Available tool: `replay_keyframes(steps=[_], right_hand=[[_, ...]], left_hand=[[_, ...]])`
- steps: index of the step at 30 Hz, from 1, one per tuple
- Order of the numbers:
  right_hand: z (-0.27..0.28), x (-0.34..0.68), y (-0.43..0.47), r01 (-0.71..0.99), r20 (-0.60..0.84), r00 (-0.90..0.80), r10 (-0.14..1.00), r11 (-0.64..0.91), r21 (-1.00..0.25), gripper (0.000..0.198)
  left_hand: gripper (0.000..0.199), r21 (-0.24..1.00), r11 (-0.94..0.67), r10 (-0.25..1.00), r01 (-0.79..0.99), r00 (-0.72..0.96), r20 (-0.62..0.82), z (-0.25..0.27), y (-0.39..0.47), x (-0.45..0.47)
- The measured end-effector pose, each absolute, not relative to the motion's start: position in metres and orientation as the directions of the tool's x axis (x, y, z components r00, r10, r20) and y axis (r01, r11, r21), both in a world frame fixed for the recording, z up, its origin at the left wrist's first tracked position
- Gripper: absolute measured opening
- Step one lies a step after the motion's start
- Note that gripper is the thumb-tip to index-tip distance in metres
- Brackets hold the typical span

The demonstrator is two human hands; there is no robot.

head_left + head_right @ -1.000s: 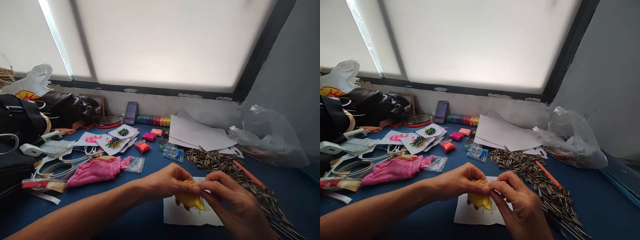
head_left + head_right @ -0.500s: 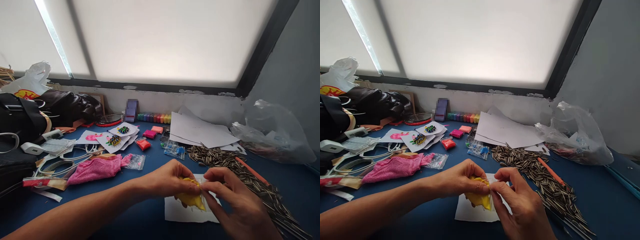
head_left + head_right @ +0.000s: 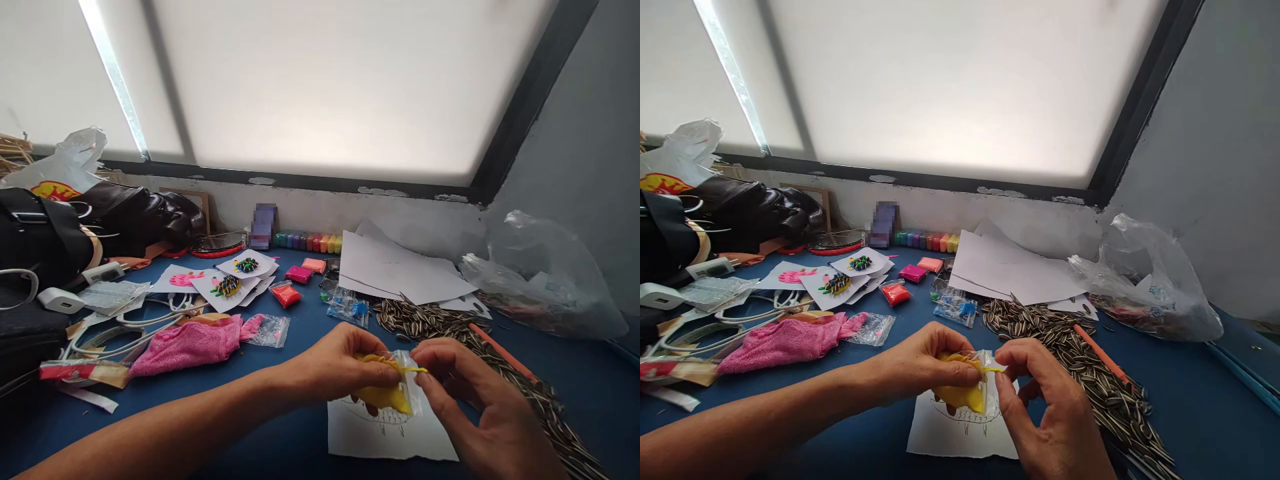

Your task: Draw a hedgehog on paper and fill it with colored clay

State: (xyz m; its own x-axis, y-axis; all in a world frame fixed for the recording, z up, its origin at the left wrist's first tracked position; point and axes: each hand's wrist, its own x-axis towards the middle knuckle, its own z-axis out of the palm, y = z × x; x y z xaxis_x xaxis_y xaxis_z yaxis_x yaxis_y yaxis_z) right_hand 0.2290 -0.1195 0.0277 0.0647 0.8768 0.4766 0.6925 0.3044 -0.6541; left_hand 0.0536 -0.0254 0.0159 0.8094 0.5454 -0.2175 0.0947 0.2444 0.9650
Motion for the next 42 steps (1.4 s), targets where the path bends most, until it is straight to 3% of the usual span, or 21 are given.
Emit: replay_keyframes(steps=[9,18,25,29,36,42], right_hand=[[0.024,0.23,-0.117,0.67,0.489,0.056,0.871,0.33,-0.664,0.014],[0.025,0.233,-0.117,0.625,0.324,0.069,0.943,0.213,-0.751,0.017],[0.022,0.242,-0.113,0.595,0.211,-0.033,0.977,0.189,-0.781,0.021],[0.019,0.244,-0.112,0.542,0.233,-0.03,0.972,0.212,-0.813,0.02],[0.022,0.241,-0.115,0.633,0.297,-0.064,0.953,0.269,-0.726,0.018],[0.017,0.237,-0.117,0.622,0.374,-0.049,0.926,0.321,-0.714,0.013]], left_hand=[[0.057,0.973,0.221,0.532,0.068,0.828,-0.179,0.021,-0.027,0.054],[0.056,0.986,0.158,0.556,0.058,0.82,-0.138,0.023,-0.03,0.052],[0.045,0.974,0.174,0.556,0.148,0.801,-0.221,0.026,-0.032,0.052],[0.041,0.967,0.207,0.532,0.148,0.812,-0.239,0.027,-0.032,0.052],[0.052,0.979,0.149,0.514,0.139,0.835,-0.197,0.024,-0.033,0.052],[0.055,0.974,0.214,0.509,0.076,0.842,-0.178,0.022,-0.034,0.053]])
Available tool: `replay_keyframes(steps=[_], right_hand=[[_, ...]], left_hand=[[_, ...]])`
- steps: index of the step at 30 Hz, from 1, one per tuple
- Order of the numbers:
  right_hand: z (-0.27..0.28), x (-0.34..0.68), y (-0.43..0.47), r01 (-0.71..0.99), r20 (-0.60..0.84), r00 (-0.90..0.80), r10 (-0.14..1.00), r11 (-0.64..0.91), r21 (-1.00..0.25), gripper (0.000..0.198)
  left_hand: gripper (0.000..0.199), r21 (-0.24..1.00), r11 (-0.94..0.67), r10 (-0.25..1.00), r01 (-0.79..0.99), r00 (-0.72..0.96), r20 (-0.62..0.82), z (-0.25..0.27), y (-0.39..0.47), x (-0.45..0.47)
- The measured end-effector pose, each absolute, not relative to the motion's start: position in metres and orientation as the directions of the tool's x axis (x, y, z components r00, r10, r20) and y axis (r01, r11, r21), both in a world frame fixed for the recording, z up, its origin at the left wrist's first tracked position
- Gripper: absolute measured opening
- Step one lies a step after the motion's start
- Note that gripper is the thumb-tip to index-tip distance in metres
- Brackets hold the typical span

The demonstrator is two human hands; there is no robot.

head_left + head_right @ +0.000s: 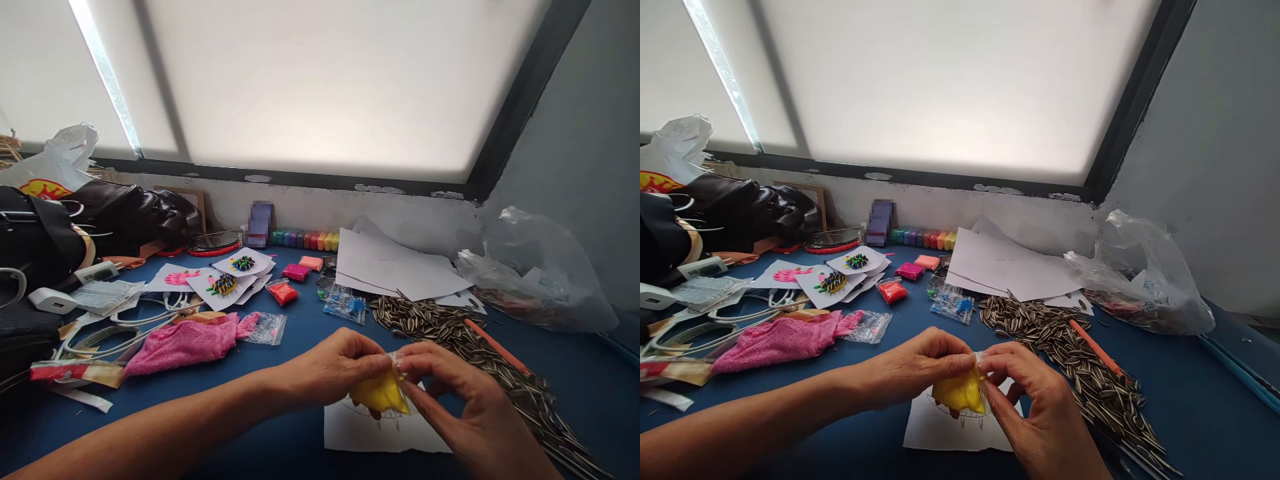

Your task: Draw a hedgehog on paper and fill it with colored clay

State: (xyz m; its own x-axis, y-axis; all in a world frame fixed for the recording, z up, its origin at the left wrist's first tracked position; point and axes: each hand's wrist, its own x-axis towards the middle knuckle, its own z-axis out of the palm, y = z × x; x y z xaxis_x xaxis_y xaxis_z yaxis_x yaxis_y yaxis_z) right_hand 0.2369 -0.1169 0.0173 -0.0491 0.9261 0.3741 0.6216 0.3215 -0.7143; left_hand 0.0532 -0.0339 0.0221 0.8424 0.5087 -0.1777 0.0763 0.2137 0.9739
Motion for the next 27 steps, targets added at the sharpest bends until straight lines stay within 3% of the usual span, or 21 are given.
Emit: replay_keyframes(steps=[6,14,19,23,27], right_hand=[[0.0147,0.2433,-0.1151,0.681,0.426,-0.197,0.883,0.436,-0.588,0.019],[0.0172,0.2421,-0.1151,0.719,0.48,-0.32,0.817,0.539,-0.439,0.021],[0.0198,0.2392,-0.1164,0.778,0.485,-0.351,0.801,0.538,-0.325,0.014],[0.0164,0.2382,-0.1184,0.767,0.555,-0.393,0.733,0.594,-0.243,0.02],[0.0163,0.2386,-0.1193,0.765,0.645,-0.374,0.667,0.614,-0.192,0.019]], left_hand=[[0.041,0.966,0.247,0.479,0.075,0.857,-0.189,0.0243,-0.0338,0.0517],[0.042,0.964,0.254,0.509,0.073,0.838,-0.198,0.0184,-0.0333,0.0523],[0.039,0.956,0.274,0.515,0.102,0.824,-0.236,0.0234,-0.0352,0.0545],[0.039,0.944,0.308,0.519,0.122,0.81,-0.274,0.0218,-0.0357,0.0552],[0.027,0.938,0.31,0.493,0.152,0.818,-0.295,0.0206,-0.036,0.0564]])
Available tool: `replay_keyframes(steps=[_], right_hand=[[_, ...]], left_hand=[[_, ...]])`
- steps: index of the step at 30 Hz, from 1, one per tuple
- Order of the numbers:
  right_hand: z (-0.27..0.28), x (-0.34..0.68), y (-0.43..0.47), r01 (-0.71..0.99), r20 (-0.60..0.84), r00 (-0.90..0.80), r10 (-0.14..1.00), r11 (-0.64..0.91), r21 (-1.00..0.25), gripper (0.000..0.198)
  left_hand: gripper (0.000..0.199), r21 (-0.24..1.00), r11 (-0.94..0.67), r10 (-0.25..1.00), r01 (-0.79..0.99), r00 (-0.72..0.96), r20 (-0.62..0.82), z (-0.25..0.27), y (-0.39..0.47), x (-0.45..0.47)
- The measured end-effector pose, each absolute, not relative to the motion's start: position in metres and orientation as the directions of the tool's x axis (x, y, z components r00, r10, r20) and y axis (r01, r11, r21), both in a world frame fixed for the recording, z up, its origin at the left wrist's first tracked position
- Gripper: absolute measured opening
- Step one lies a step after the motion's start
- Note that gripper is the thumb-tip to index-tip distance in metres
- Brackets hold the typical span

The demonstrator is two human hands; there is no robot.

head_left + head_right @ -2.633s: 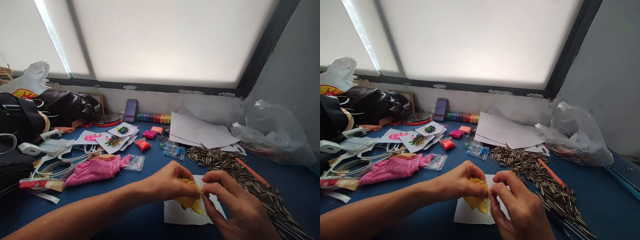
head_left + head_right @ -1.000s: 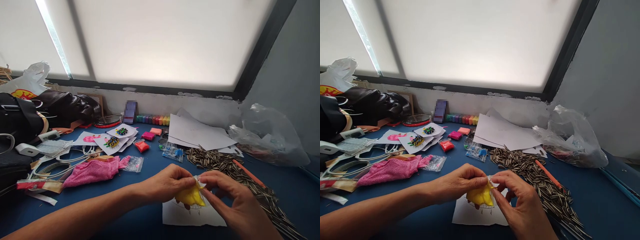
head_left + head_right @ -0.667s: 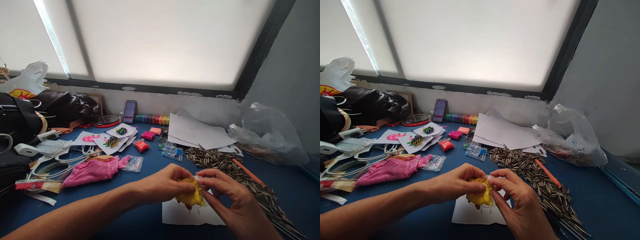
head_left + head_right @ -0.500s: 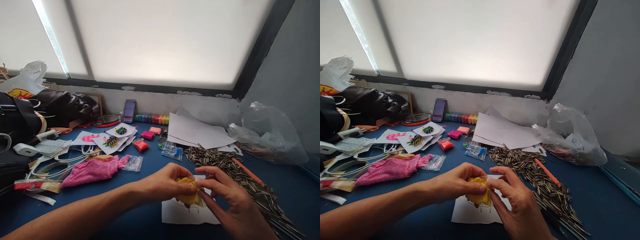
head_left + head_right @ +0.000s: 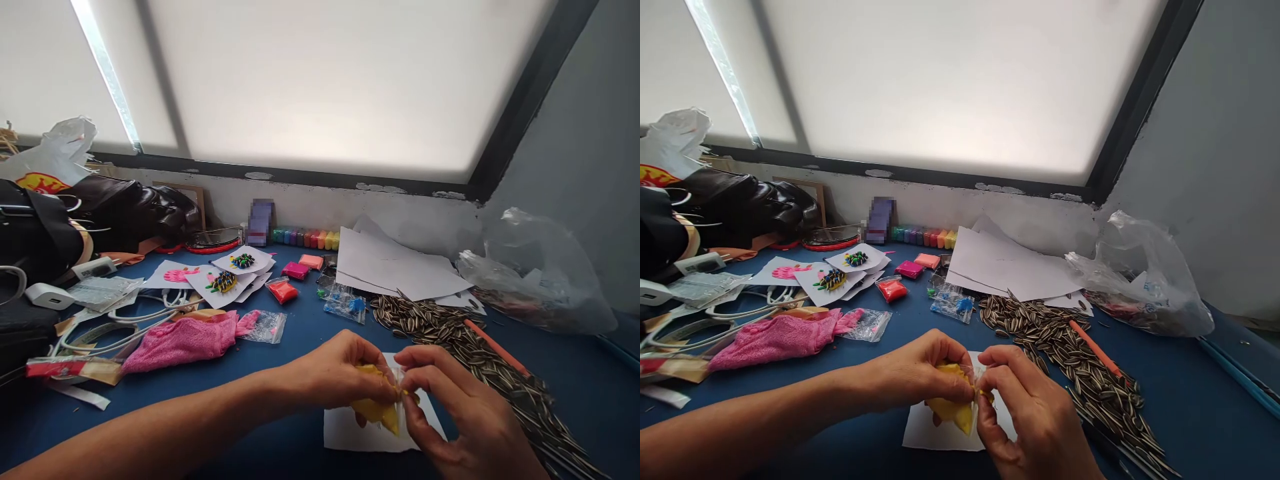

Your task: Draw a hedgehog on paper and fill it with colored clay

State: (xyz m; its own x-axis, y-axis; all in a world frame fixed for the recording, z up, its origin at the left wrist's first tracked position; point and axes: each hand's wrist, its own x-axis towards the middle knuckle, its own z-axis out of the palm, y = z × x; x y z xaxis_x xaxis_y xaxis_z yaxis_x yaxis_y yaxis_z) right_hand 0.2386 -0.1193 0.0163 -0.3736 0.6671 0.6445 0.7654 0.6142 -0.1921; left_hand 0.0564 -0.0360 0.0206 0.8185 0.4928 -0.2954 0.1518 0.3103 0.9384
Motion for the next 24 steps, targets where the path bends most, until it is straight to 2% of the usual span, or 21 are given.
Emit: replay_keyframes(steps=[2,5,7,10,12,13,14,16,17,18,20,22,24], right_hand=[[0.021,0.241,-0.119,0.79,0.665,-0.254,0.702,0.547,-0.276,0.012],[0.033,0.246,-0.117,0.765,0.524,0.119,0.843,0.259,-0.59,0.008],[0.039,0.248,-0.115,0.657,0.388,0.186,0.903,0.179,-0.732,0.019],[0.042,0.246,-0.113,0.551,0.274,0.198,0.941,0.124,-0.825,0.028],[0.042,0.242,-0.113,0.527,0.219,0.162,0.962,0.103,-0.844,0.028],[0.041,0.24,-0.113,0.52,0.188,0.145,0.971,0.087,-0.85,0.028],[0.04,0.238,-0.113,0.515,0.158,0.132,0.979,0.069,-0.854,0.029],[0.037,0.236,-0.113,0.51,0.109,0.118,0.987,0.034,-0.859,0.031],[0.036,0.235,-0.112,0.506,0.091,0.111,0.99,0.022,-0.862,0.033],[0.034,0.234,-0.112,0.497,0.074,0.104,0.992,0.013,-0.868,0.034],[0.031,0.232,-0.113,0.464,0.038,0.092,0.995,-0.009,-0.886,0.035],[0.029,0.23,-0.114,0.442,0.029,0.102,0.994,-0.019,-0.897,0.035],[0.027,0.228,-0.116,0.452,0.061,0.116,0.991,0.002,-0.892,0.035]], left_hand=[[0.022,0.944,0.278,0.505,0.179,0.808,-0.302,0.022,-0.034,0.057],[0.019,0.963,0.189,0.57,0.192,0.777,-0.267,0.027,-0.023,0.053],[0.02,0.98,0.079,0.651,0.181,0.735,-0.188,0.03,-0.01,0.046],[0.018,0.939,-0.176,0.757,0.295,0.651,-0.062,0.027,0.012,0.034],[0.017,0.822,-0.372,0.794,0.432,0.607,0.041,0.021,0.023,0.028],[0.015,0.712,-0.485,0.801,0.507,0.584,0.13,0.017,0.027,0.026],[0.023,0.591,-0.568,0.8,0.573,0.554,0.231,0.014,0.028,0.025],[0.04,0.416,-0.683,0.73,0.601,0.559,0.393,0.013,0.024,0.027],[0.039,0.388,-0.724,0.689,0.57,0.575,0.442,0.015,0.019,0.03],[0.032,0.411,-0.754,0.656,0.512,0.604,0.452,0.018,0.013,0.032],[0.019,0.584,-0.715,0.651,0.384,0.671,0.355,0.027,-0.001,0.038],[0.023,0.817,-0.507,0.663,0.276,0.73,0.165,0.035,-0.014,0.041],[0.037,0.951,-0.261,0.528,0.164,0.849,-0.001,0.038,-0.022,0.043]])
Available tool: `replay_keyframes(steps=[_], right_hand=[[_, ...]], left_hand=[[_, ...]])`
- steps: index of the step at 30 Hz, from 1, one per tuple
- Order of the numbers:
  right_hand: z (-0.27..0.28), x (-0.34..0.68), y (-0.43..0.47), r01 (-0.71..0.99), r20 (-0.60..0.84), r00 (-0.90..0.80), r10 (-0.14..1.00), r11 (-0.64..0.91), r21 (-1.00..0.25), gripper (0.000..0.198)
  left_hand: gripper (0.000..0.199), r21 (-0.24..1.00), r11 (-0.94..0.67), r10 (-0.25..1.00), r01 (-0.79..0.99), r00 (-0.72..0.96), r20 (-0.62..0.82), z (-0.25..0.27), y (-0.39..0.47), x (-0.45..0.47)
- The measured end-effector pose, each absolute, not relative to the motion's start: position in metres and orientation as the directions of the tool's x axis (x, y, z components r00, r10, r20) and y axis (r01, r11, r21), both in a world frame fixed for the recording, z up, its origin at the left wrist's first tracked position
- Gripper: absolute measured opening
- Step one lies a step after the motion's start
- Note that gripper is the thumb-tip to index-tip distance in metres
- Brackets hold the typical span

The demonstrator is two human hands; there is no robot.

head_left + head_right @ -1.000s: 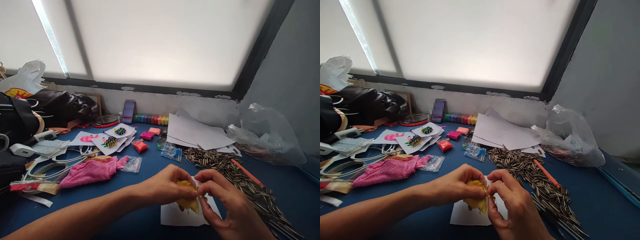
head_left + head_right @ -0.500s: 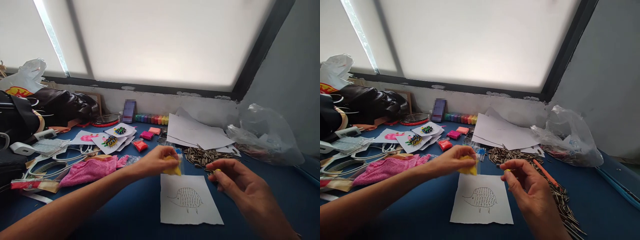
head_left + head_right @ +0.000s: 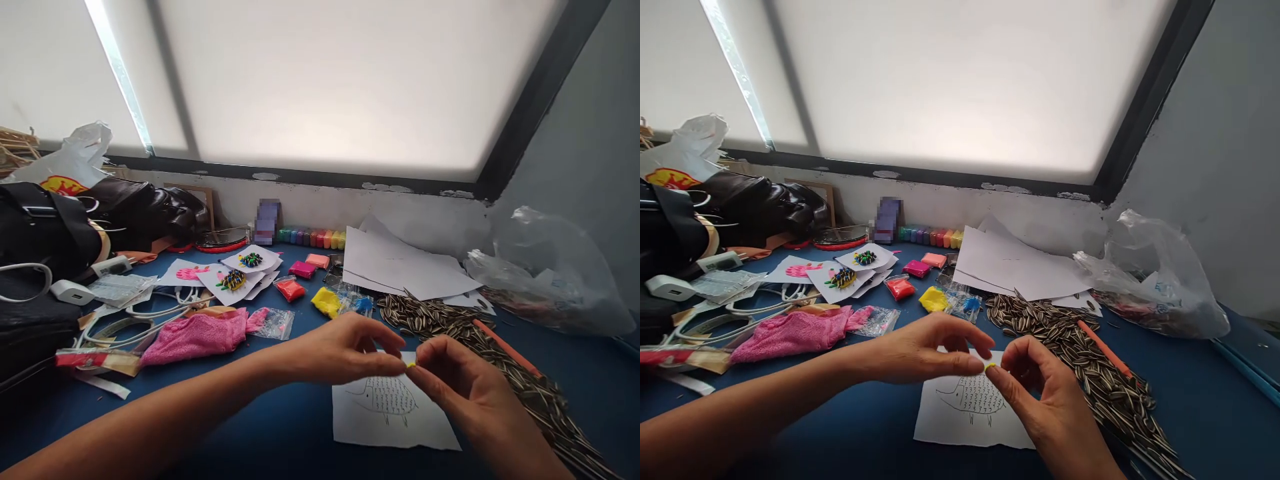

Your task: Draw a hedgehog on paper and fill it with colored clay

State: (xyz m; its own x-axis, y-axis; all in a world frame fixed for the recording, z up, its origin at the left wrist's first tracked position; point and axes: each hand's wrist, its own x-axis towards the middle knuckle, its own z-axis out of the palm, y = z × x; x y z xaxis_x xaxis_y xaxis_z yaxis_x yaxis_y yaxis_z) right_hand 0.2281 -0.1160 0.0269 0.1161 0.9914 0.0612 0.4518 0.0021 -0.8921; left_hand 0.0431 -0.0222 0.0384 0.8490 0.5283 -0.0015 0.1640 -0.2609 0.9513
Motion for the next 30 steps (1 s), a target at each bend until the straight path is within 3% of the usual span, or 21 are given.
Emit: replay_keyframes(steps=[3,8,15,18,23,30], right_hand=[[0.025,0.229,-0.118,0.501,0.114,0.088,0.99,0.055,-0.864,0.031],[0.023,0.232,-0.117,0.507,0.06,0.041,0.997,0.031,-0.861,0.028],[0.029,0.232,-0.113,0.384,-0.077,-0.06,0.995,-0.049,-0.922,0.032],[0.035,0.232,-0.111,0.369,-0.073,-0.053,0.996,-0.048,-0.928,0.031],[0.035,0.234,-0.113,0.467,0.054,0.016,0.998,0.04,-0.883,0.033],[0.031,0.229,-0.118,0.553,0.01,-0.01,1.0,0.014,-0.833,0.04]], left_hand=[[0.04,0.997,-0.006,0.357,0.078,0.931,-0.07,0.034,-0.026,0.044],[0.033,0.989,0.145,0.392,0.014,0.917,-0.07,0.024,-0.026,0.048],[0.036,0.991,0.124,0.473,0.042,0.876,-0.096,0.024,-0.024,0.048],[0.032,0.993,0.117,0.483,0.034,0.871,-0.087,0.023,-0.018,0.045],[0.037,0.986,0.166,0.421,0.031,0.902,-0.099,0.023,-0.018,0.045],[0.053,0.958,0.284,0.26,-0.03,0.964,-0.046,0.028,-0.036,0.051]])
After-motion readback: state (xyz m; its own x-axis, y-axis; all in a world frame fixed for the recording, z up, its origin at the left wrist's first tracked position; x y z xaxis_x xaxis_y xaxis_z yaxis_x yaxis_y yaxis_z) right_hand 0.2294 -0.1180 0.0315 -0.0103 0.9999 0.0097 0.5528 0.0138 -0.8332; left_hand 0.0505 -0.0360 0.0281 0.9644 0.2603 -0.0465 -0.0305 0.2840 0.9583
